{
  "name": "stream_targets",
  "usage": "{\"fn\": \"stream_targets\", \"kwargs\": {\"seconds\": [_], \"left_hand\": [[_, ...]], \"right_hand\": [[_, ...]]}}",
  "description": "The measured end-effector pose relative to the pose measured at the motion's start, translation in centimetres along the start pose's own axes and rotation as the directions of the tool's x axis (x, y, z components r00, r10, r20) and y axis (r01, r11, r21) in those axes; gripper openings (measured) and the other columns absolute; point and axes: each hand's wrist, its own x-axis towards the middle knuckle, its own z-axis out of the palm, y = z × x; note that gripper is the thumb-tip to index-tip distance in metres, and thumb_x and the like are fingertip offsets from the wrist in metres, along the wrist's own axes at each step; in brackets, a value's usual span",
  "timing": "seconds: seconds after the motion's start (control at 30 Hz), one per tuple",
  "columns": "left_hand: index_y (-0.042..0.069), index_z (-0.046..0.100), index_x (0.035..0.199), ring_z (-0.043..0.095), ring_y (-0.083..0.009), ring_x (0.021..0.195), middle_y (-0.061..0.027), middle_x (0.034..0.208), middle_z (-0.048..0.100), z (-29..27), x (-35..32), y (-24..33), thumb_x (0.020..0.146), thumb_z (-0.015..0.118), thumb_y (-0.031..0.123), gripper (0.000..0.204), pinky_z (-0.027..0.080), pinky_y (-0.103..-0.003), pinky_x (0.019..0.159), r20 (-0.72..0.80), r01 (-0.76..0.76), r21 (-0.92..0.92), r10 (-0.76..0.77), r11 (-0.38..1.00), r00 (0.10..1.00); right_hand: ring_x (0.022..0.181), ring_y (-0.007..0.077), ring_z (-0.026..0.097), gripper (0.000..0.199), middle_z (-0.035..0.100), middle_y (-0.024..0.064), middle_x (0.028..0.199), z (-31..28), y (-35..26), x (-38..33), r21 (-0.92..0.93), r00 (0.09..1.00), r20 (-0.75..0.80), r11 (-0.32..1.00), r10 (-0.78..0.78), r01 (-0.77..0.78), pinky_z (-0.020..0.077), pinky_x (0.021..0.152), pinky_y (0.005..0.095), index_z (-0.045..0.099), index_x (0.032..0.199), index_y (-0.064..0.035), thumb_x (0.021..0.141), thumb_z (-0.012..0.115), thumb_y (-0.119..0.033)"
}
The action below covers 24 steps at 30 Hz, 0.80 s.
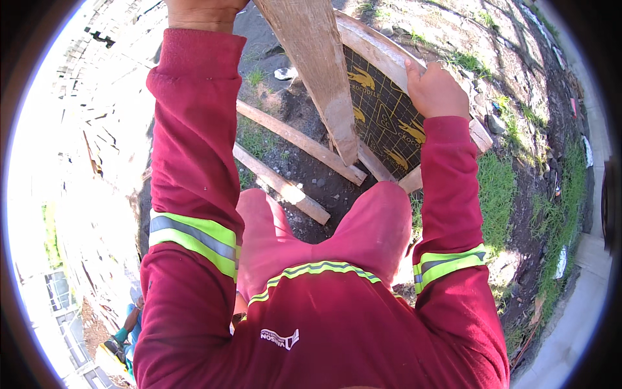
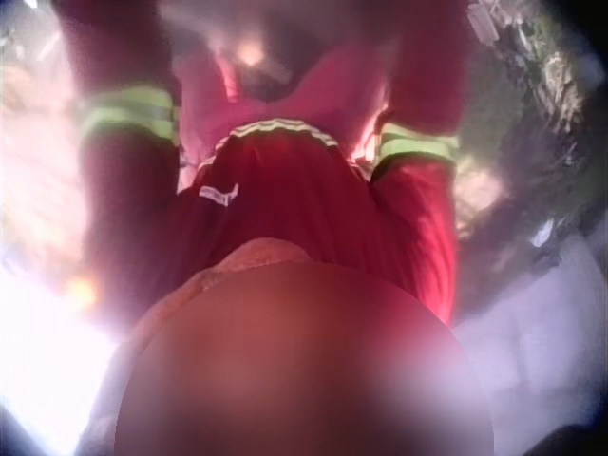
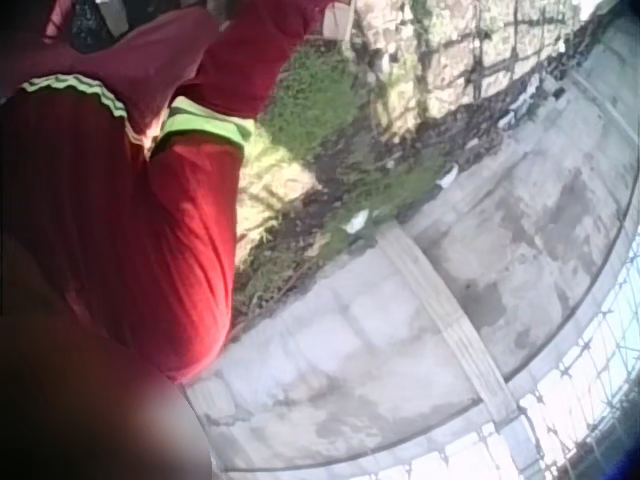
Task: The person assembles a small wooden frame by hammering nails into wooden planks and attaching a patterned board. They retrieve nails from a bucket, position the planks, and use a hammer to secure the pieces together.
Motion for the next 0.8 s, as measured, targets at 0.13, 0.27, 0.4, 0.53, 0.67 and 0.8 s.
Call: {"fn": "stream_targets", "kwargs": {"seconds": [0.13, 0.27, 0.4, 0.53, 0.67, 0.8], "left_hand": [[0.000, 0.054, 0.121, 0.062, -0.0228, 0.076, -0.0113, 0.093, 0.061, 3.1, 0.0, -2.5, 0.095, 0.040, 0.054, 0.062, 0.055, -0.036, 0.066, 0.086, 0.077, -0.117, -0.067, 0.990, 0.994], [0.000, 0.050, 0.122, 0.059, -0.0223, 0.072, -0.0108, 0.090, 0.057, 4.3, -0.2, -4.0, 0.091, 0.045, 0.056, 0.064, 0.054, -0.035, 0.065, 0.236, 0.140, -0.343, -0.058, 0.929, 0.970], [0.001, 0.050, 0.119, 0.057, -0.0212, 0.070, -0.0101, 0.087, 0.054, 4.1, 1.6, -6.8, 0.090, 0.047, 0.057, 0.063, 0.052, -0.035, 0.062, 0.324, 0.274, -0.394, -0.146, 0.878, 0.935], [0.000, 0.051, 0.117, 0.056, -0.0206, 0.068, -0.0096, 0.084, 0.054, 3.6, 3.7, -10.2, 0.088, 0.047, 0.064, 0.071, 0.049, -0.035, 0.061, 0.430, 0.446, -0.533, -0.223, 0.719, 0.875], [-0.002, 0.051, 0.122, 0.058, -0.0226, 0.067, -0.0097, 0.081, 0.057, 3.7, 4.1, -11.3, 0.079, 0.045, 0.079, 0.092, 0.050, -0.036, 0.064, 0.389, 0.458, -0.537, -0.274, 0.708, 0.879], [-0.002, 0.056, 0.117, 0.064, -0.0269, 0.076, -0.0150, 0.088, 0.065, 4.1, 4.4, -11.0, 0.079, 0.043, 0.081, 0.092, 0.054, -0.039, 0.072, 0.202, 0.373, -0.456, -0.314, 0.808, 0.928]], "right_hand": [[0.096, 0.0381, 0.066, 0.057, 0.068, 0.0227, 0.101, 0.4, 0.1, -0.1, 0.021, 0.998, -0.051, 0.999, -0.036, 0.037, 0.0508, 0.084, 0.0495, 0.064, 0.106, -0.0020, 0.095, 0.038, -0.051], [0.096, 0.0375, 0.066, 0.051, 0.068, 0.0221, 0.101, 0.6, 0.1, -0.2, 0.049, 0.994, -0.103, 0.998, -0.036, 0.041, 0.0502, 0.084, 0.0489, 0.064, 0.106, -0.0016, 0.097, 0.036, -0.044], [0.098, 0.0380, 0.065, 0.052, 0.068, 0.0210, 0.102, 0.4, -0.4, -0.8, 0.098, 0.995, -0.099, 0.995, -0.021, 0.031, 0.0492, 0.086, 0.0497, 0.064, 0.110, -0.0038, 0.099, 0.032, -0.044], [0.104, 0.0409, 0.061, 0.055, 0.065, 0.0235, 0.108, 0.0, -0.8, -1.7, 0.380, 0.976, -0.205, 0.925, 0.073, 0.011, 0.0456, 0.091, 0.0503, 0.063, 0.111, -0.0040, 0.099, 0.029, -0.045], [0.104, 0.0412, 0.059, 0.063, 0.065, 0.0224, 0.109, -0.4, -0.6, -2.2, 0.656, 0.981, -0.171, 0.754, 0.091, 0.044, 0.0443, 0.093, 0.0457, 0.062, 0.111, -0.0049, 0.098, 0.026, -0.056], [0.105, 0.0332, 0.062, 0.081, 0.066, 0.0187, 0.106, -0.5, -0.4, -2.4, 0.564, 0.981, -0.192, 0.814, -0.033, 0.138, 0.0470, 0.091, 0.0413, 0.062, 0.117, -0.0068, 0.083, 0.041, -0.077]]}}
